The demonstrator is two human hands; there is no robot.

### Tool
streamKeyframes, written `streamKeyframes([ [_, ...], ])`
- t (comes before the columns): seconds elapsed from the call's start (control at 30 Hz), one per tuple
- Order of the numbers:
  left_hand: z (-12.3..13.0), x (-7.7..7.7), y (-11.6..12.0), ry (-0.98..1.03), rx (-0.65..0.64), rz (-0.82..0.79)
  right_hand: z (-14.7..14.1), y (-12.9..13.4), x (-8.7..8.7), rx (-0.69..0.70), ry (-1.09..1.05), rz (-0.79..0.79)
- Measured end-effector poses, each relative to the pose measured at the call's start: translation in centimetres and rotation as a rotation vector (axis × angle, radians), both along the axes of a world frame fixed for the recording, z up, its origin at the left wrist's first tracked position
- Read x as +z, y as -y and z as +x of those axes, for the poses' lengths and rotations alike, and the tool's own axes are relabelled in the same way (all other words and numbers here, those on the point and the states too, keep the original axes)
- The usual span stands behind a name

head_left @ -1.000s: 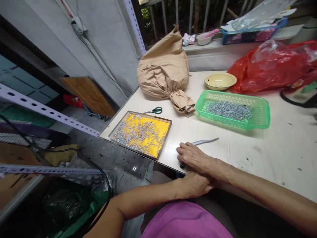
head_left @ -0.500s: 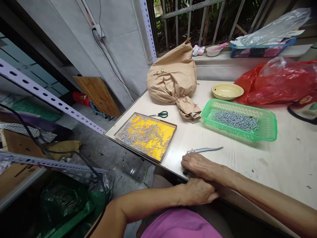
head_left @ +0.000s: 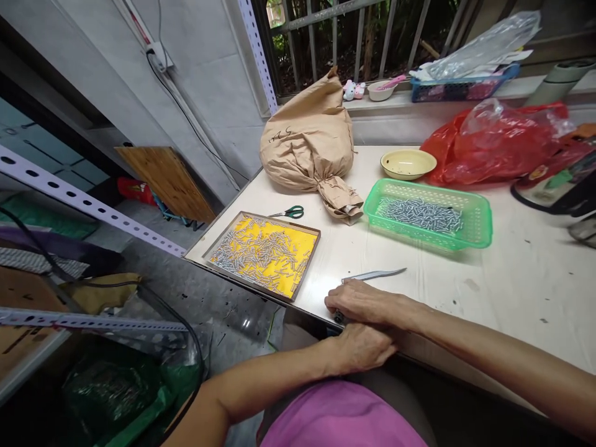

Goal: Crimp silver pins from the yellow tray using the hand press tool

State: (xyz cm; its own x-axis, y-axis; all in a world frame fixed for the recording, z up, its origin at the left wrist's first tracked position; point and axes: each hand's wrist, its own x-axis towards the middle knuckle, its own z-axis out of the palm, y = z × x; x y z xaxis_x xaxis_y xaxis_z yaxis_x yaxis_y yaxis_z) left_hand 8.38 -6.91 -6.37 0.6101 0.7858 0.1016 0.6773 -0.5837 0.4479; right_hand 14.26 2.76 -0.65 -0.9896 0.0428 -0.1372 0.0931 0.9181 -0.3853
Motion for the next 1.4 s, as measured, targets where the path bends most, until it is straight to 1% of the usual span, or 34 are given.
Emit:
streamKeyframes([
  [0.1,-0.2,0.0,0.0,-0.016,-0.056,0.031,0.1,0.1,0.6,0.021,0.005,0.025],
  [0.2,-0.2,0.2,-0.2,-0.015,-0.058,0.028,0.1,0.0,0.8,0.019,-0.030,-0.031],
  [0.27,0.0,0.6,-0.2,0.002,-0.051,0.025,0.0,-0.4,0.9,-0.019,-0.089,-0.088],
  [0.3,0.0,1.0,-0.2,0.018,-0.050,0.027,0.1,-0.7,1.2,-0.065,-0.151,-0.128],
  [0.37,0.0,2.2,-0.1,0.055,-0.048,0.050,0.7,-1.8,2.3,-0.213,-0.352,-0.196],
  [0.4,-0.2,2.9,-0.1,0.072,-0.044,0.082,1.4,-2.4,3.2,-0.305,-0.477,-0.193],
  [0.43,-0.7,3.7,-0.1,0.086,-0.026,0.125,2.2,-3.2,4.3,-0.402,-0.593,-0.157],
  [0.47,-1.5,4.5,-0.3,0.097,0.016,0.170,3.3,-4.1,5.5,-0.502,-0.695,-0.086],
  [0.5,-2.6,5.4,-0.6,0.103,0.092,0.214,4.6,-5.1,6.7,-0.600,-0.765,0.009],
  [0.53,-4.0,6.2,-1.1,0.099,0.199,0.251,6.0,-6.3,7.8,-0.697,-0.804,0.110],
  [0.6,-7.5,7.5,-2.6,0.058,0.483,0.290,8.8,-9.0,9.1,-0.877,-0.902,0.328],
  [0.63,-9.4,8.0,-3.5,0.016,0.612,0.295,10.2,-10.4,9.3,-0.964,-0.932,0.407],
  [0.67,-11.3,8.3,-4.3,-0.031,0.709,0.288,11.4,-11.8,9.1,-1.027,-0.924,0.451],
  [0.7,-12.9,8.4,-5.1,-0.072,0.777,0.272,12.4,-13.1,8.6,-1.065,-0.873,0.460],
  [0.73,-14.3,8.3,-5.8,-0.111,0.816,0.244,13.2,-14.2,7.9,-1.057,-0.774,0.442],
  [0.8,-16.2,7.8,-6.7,-0.184,0.826,0.176,14.0,-15.2,6.1,-1.032,-0.629,0.429],
  [0.87,-16.8,7.1,-7.3,-0.246,0.786,0.109,13.9,-14.3,4.5,-1.003,-0.600,0.443],
  [0.93,-16.6,6.5,-7.5,-0.291,0.735,0.059,13.2,-11.7,3.3,-0.933,-0.597,0.411],
  [0.97,-16.4,6.3,-7.7,-0.311,0.717,0.039,12.7,-9.9,2.9,-0.875,-0.574,0.363],
  [1.07,-16.0,5.9,-8.2,-0.383,0.687,0.014,11.4,-4.1,2.1,-0.709,-0.448,0.150],
  [1.17,-15.9,5.6,-8.7,-0.447,0.662,0.024,10.6,0.6,1.0,-0.645,-0.348,-0.005],
  [1.27,-16.0,5.4,-9.2,-0.482,0.624,0.033,10.3,3.0,-0.6,-0.632,-0.293,-0.034],
  [1.33,-16.2,5.7,-9.4,-0.482,0.625,0.038,10.2,3.7,-1.6,-0.638,-0.291,-0.015],
  [1.4,-16.3,6.3,-9.4,-0.418,0.671,0.059,10.2,4.1,-2.2,-0.655,-0.298,0.003],
])
